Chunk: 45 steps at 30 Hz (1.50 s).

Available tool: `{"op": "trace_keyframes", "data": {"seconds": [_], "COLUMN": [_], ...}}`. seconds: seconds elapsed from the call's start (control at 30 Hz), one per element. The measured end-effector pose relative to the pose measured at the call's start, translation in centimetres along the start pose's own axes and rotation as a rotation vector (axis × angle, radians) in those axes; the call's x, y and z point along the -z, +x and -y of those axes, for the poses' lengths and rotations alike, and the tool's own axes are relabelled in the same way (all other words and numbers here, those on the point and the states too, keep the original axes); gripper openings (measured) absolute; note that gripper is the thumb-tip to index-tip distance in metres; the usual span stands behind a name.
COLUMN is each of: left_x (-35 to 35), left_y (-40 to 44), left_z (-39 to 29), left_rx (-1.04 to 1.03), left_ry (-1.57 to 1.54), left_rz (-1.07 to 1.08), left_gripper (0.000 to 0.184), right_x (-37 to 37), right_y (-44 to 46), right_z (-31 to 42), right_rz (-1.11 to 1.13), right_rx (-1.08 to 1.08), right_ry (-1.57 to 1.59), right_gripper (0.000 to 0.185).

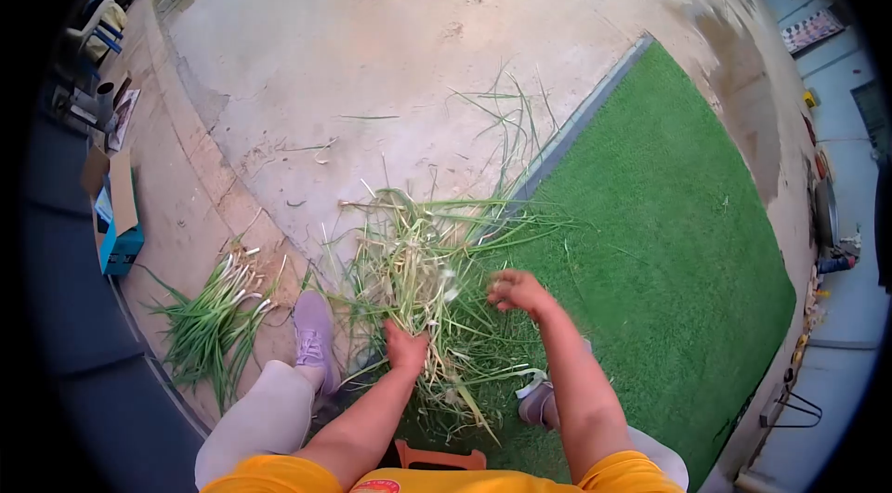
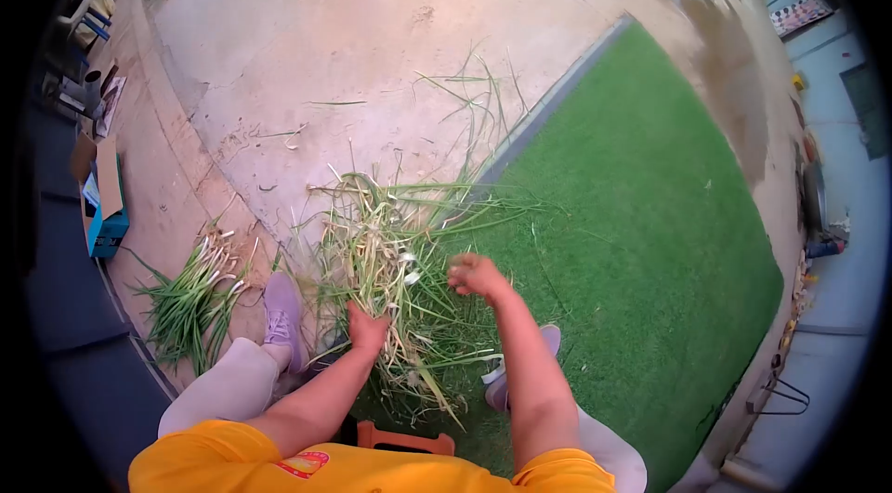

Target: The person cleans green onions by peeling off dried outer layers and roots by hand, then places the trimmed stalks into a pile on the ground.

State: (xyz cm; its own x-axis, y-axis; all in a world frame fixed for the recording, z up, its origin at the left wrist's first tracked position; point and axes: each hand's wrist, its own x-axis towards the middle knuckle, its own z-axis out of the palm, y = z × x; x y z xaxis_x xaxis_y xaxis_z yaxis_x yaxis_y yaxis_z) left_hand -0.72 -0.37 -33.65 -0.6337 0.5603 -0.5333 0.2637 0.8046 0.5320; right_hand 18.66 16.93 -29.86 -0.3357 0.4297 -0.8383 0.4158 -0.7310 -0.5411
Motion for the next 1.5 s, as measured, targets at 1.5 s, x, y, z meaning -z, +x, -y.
{"op": "trace_keyframes", "data": {"seconds": [1.5], "left_x": [6.8], "left_y": [5.9], "left_z": [-5.9], "left_rx": [-0.456], "left_ry": [0.622], "left_rz": [0.303], "left_gripper": [0.068], "right_x": [-12.1], "right_y": [-1.6], "right_z": [-14.2], "right_rz": [-0.723], "right_rx": [0.366], "right_ry": [-0.309], "right_gripper": [0.031]}}
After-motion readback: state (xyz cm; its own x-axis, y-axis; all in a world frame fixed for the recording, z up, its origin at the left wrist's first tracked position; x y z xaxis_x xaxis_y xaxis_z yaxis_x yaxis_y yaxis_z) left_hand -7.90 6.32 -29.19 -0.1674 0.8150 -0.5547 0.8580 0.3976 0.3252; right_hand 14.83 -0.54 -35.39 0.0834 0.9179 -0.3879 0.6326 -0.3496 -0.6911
